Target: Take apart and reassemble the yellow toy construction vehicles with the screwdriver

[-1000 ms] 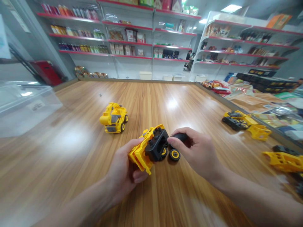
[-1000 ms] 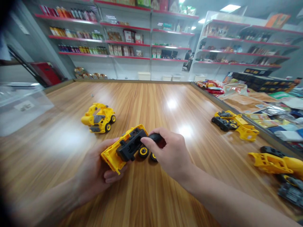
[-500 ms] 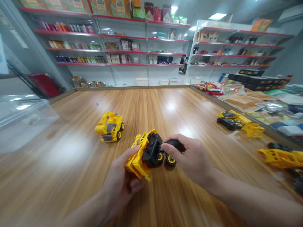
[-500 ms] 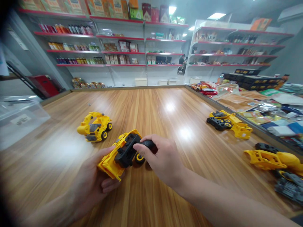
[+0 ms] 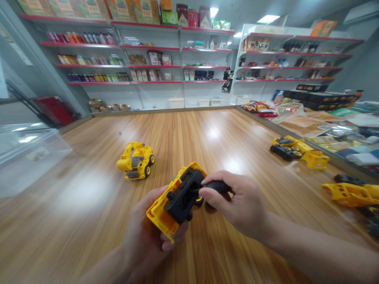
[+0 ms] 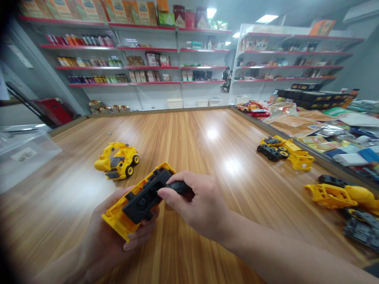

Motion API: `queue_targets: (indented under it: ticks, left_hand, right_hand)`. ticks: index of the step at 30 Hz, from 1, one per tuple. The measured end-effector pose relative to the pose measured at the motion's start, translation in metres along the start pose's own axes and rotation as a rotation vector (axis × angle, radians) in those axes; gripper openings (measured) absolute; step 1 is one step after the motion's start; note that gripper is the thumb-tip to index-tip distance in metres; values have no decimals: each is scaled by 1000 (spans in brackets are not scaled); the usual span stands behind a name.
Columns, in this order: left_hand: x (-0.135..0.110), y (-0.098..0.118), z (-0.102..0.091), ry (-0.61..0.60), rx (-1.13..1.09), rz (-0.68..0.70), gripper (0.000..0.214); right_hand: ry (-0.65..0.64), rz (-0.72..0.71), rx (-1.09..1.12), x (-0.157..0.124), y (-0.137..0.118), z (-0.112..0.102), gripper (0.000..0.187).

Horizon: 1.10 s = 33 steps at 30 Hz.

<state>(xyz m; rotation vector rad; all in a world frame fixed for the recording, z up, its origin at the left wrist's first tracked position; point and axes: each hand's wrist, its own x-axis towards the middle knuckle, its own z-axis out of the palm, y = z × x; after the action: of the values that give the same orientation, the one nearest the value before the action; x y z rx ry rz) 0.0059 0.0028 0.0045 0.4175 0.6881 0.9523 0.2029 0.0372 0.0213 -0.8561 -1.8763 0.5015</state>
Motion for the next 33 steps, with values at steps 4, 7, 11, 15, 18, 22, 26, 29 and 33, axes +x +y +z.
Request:
queue_targets:
  ticks: [4,7,11,15,18,22,26,29,33]
  left_hand:
    - [2,0,1,-1,1,-2,39]
    - [0,0,1,21,19,24,37]
    - [-3,-1,1,73,25,17,35]
    - [-2,-3,2,121,45,57,35]
    - [-1,-4,3,141,46,92,33]
    - [-1,-4,6,152,53,83,34]
    - [-3,-3,8,137,65,79,35]
    - [-3,-3,8,148,71,57,35]
    - [-2,-3,8,169,76,57,34]
  right_hand:
    - [12,-83,-7,-1,-2,-1,17]
    - [39,-136,-3,-2,-5,-2,16]
    - [37,-193,-4,-3,-6,-2,14]
    - [11,-181,-7,-3,-6,-2,15]
    - [-8,-204,-2,-2,-6,-1,16]
    - [-12,-222,-8,-2,-7,-1,14]
    - [-5,-254,-4,-2,-8,0,14]
    - [-9,-299,-24,-1,-9,0,14]
    - [-14,-354,-75,-1,-10,-1,14]
